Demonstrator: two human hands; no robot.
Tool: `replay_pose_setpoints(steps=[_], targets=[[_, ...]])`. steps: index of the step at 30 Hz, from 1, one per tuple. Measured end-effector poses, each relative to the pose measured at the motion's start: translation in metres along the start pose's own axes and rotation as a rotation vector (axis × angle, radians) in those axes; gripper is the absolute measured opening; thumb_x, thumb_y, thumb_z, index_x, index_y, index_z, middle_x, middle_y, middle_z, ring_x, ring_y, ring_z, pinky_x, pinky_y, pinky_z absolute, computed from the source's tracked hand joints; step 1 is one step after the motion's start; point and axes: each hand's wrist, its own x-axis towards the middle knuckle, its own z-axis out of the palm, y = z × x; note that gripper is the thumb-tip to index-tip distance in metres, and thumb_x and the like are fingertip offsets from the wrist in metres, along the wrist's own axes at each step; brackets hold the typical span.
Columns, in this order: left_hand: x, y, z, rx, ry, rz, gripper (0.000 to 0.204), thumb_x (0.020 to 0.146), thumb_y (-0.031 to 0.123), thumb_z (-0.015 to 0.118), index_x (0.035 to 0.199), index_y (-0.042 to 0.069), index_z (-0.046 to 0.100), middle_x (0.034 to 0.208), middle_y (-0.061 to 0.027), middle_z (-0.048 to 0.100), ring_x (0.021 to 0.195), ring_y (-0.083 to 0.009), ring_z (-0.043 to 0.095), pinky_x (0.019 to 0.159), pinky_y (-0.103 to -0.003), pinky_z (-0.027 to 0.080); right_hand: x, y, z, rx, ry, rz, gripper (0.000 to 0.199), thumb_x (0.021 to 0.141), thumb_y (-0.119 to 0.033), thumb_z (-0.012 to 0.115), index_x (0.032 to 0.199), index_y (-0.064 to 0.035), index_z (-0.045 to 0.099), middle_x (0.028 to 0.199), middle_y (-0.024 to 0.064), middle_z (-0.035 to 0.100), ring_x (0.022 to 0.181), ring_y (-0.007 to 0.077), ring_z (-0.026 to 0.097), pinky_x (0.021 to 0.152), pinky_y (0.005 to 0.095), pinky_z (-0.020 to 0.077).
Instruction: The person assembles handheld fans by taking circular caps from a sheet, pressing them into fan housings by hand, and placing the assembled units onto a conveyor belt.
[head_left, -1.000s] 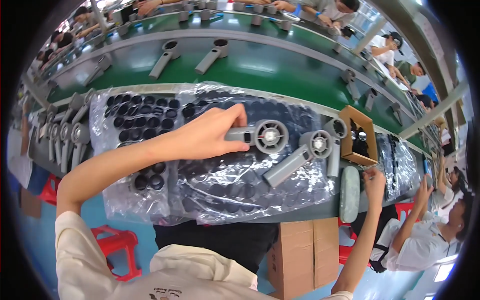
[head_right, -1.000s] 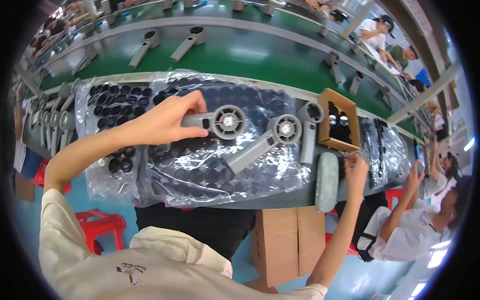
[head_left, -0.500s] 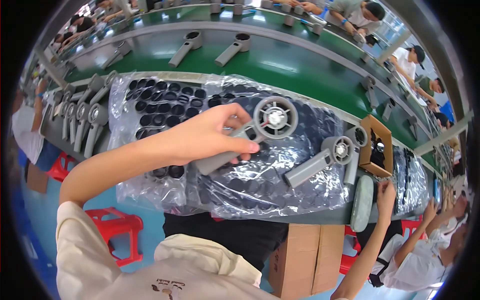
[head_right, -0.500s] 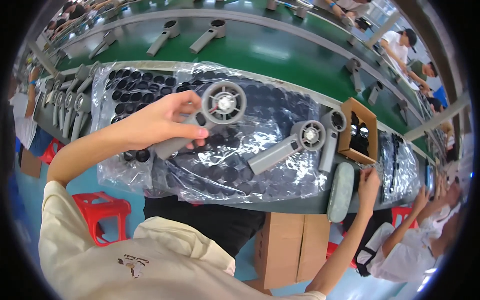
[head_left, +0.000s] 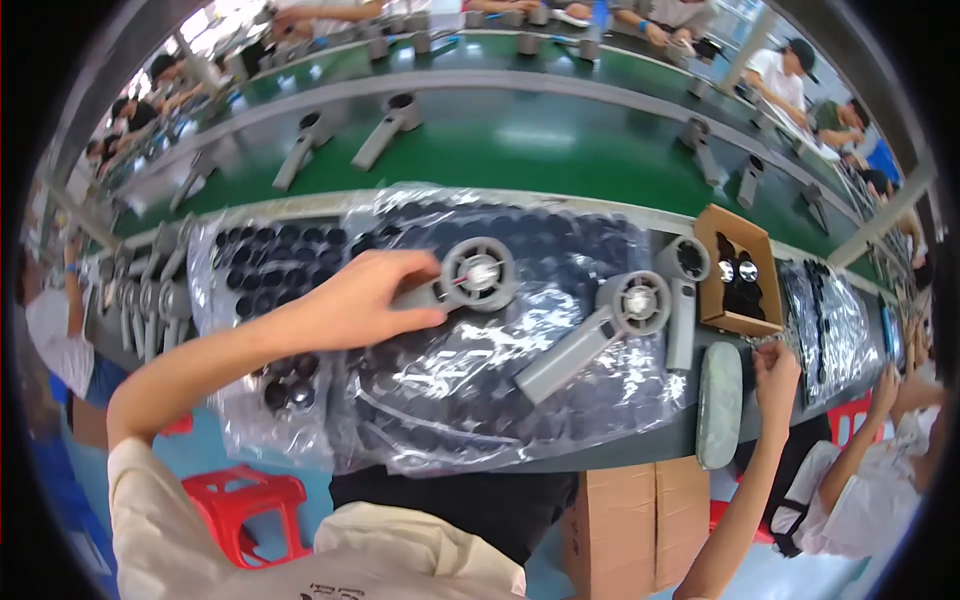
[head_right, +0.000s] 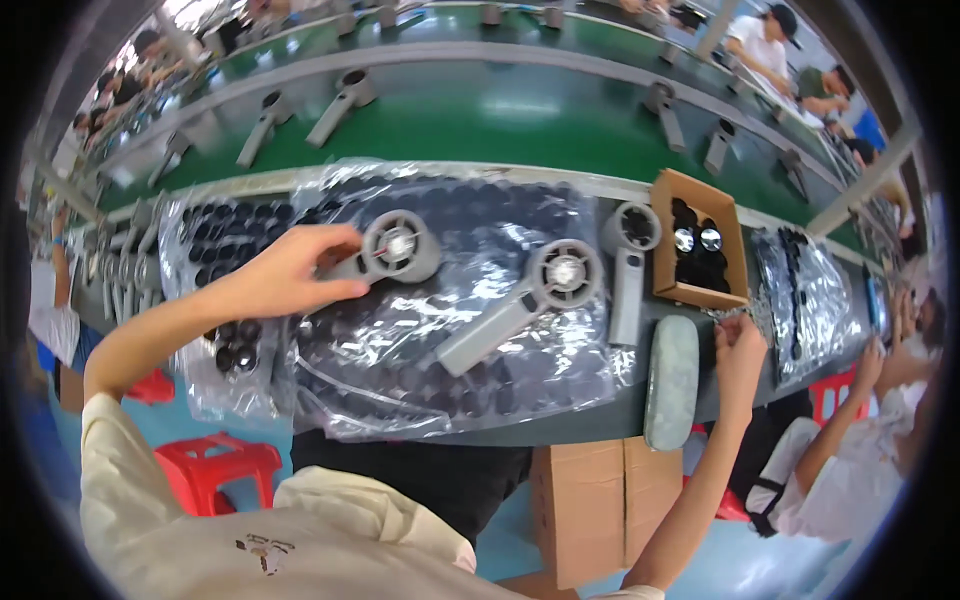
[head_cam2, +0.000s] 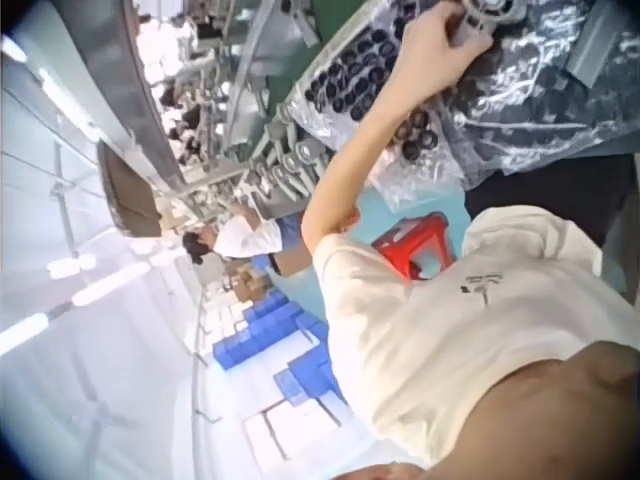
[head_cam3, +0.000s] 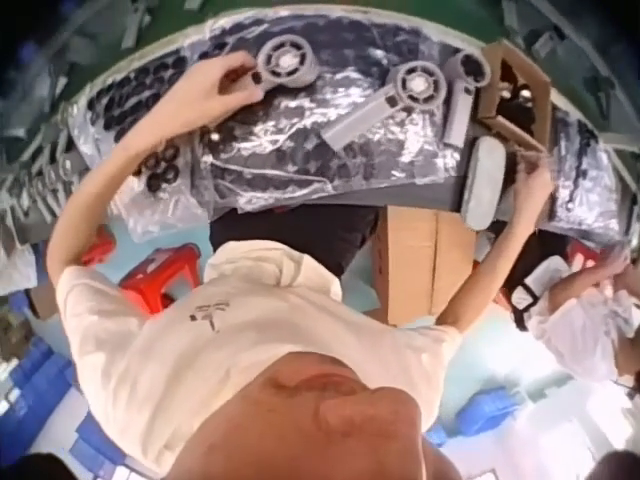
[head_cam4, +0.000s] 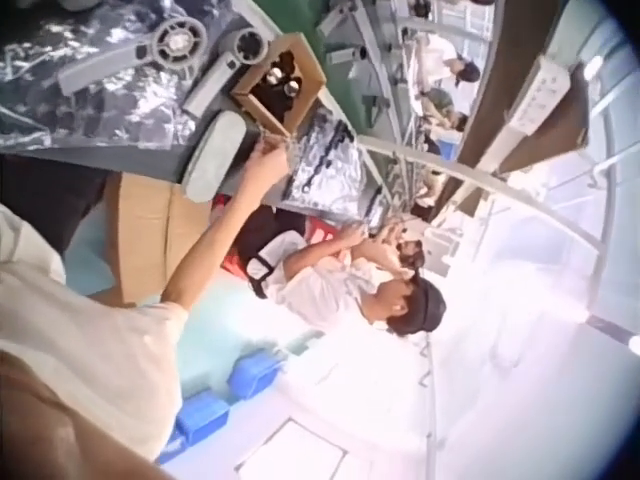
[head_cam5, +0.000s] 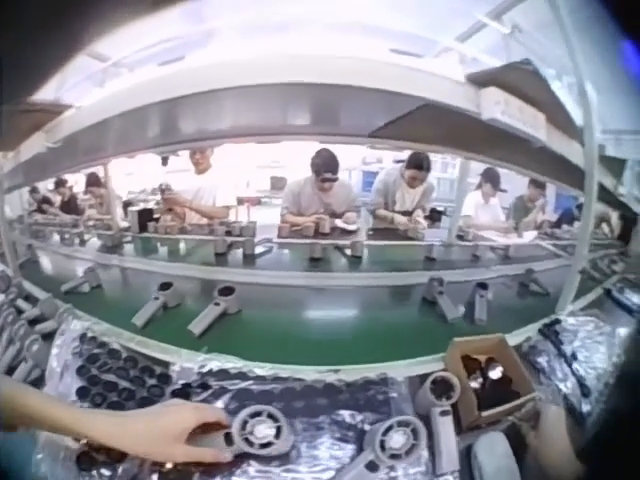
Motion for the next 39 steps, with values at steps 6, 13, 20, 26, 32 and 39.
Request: replay_pose_setpoints(steps=[6, 13, 20, 26, 32, 39], targets=[[0.025, 0.039, -0.053, 0.511, -0.299, 0.001, 0.036, 0.076, 0.016, 0.072, 0.103, -0.004, 0.061, 0.094, -0.0175, 0.066, 0.091, -0.0314, 0.064, 0.081, -0.039, 0.051, -0.017, -0.015, -0.001, -0.011, 0.11, -0.077, 0.01, 0.077, 0.004, 0.064, 0.087, 0.0025, 0.062, 0.073, 0.0135, 0.06, 0.061, 0.0224, 0.057, 0.06, 0.0335, 0.046], [0.25, 0.122, -0.032, 0.498, -0.015, 0.328, 0.032, 0.087, 0.029, 0.059, 0.091, -0.003, 0.062, 0.072, -0.0136, 0.065, 0.059, -0.0244, 0.064, 0.059, -0.038, 0.05, -0.026, -0.012, 0.001, 0.137, 0.275, -0.126, 0.007, 0.082, 0.006, 0.06, 0.088, 0.0031, 0.059, 0.076, 0.0108, 0.049, 0.06, 0.0191, 0.051, 0.055, 0.0292, 0.041], [0.47, 0.114, 0.104, 0.218, 0.21, 0.051, 0.046, 0.088, 0.044, 0.054, 0.126, 0.018, 0.052, 0.096, -0.0127, 0.068, 0.062, -0.0246, 0.066, 0.052, -0.038, 0.053, -0.029, -0.014, 0.005, 0.229, 0.421, -0.153, 0.015, 0.079, 0.011, 0.061, 0.089, 0.0004, 0.056, 0.085, 0.0095, 0.054, 0.061, 0.0153, 0.052, 0.052, 0.0249, 0.0425], [0.523, 0.089, 0.143, 0.34, 0.296, 0.082, 0.039, 0.083, 0.044, 0.056, 0.112, 0.018, 0.064, 0.1, -0.0159, 0.067, 0.097, -0.0334, 0.064, 0.086, -0.042, 0.048, -0.029, -0.014, 0.007, 0.241, 0.432, -0.114, 0.02, 0.079, 0.011, 0.061, 0.095, 0.001, 0.056, 0.086, 0.0094, 0.053, 0.06, 0.014, 0.05, 0.051, 0.0255, 0.0419], [0.479, 0.079, 0.096, -0.326, 0.205, -0.049, 0.024, 0.086, 0.023, 0.055, 0.103, 0.009, 0.066, 0.094, -0.0102, 0.064, 0.077, -0.0254, 0.068, 0.063, -0.038, 0.059, -0.026, -0.017, 0.01, 0.306, 0.411, -0.087, 0.019, 0.077, 0.01, 0.059, 0.093, 0.0002, 0.062, 0.09, 0.0123, 0.054, 0.067, 0.0232, 0.056, 0.055, 0.0307, 0.0456], [0.195, 0.163, 0.034, -0.455, 0.118, 0.138, 0.027, 0.086, 0.007, 0.06, 0.112, 0.011, 0.055, 0.081, -0.006, 0.059, 0.061, -0.0108, 0.057, 0.048, -0.025, 0.044, -0.046, 0.022, 0.005, 0.658, 0.452, 0.072, 0.008, 0.092, -0.002, 0.054, 0.094, -0.004, 0.062, 0.079, -0.0037, 0.054, 0.067, 0.002, 0.05, 0.055, 0.0156, 0.0376]])
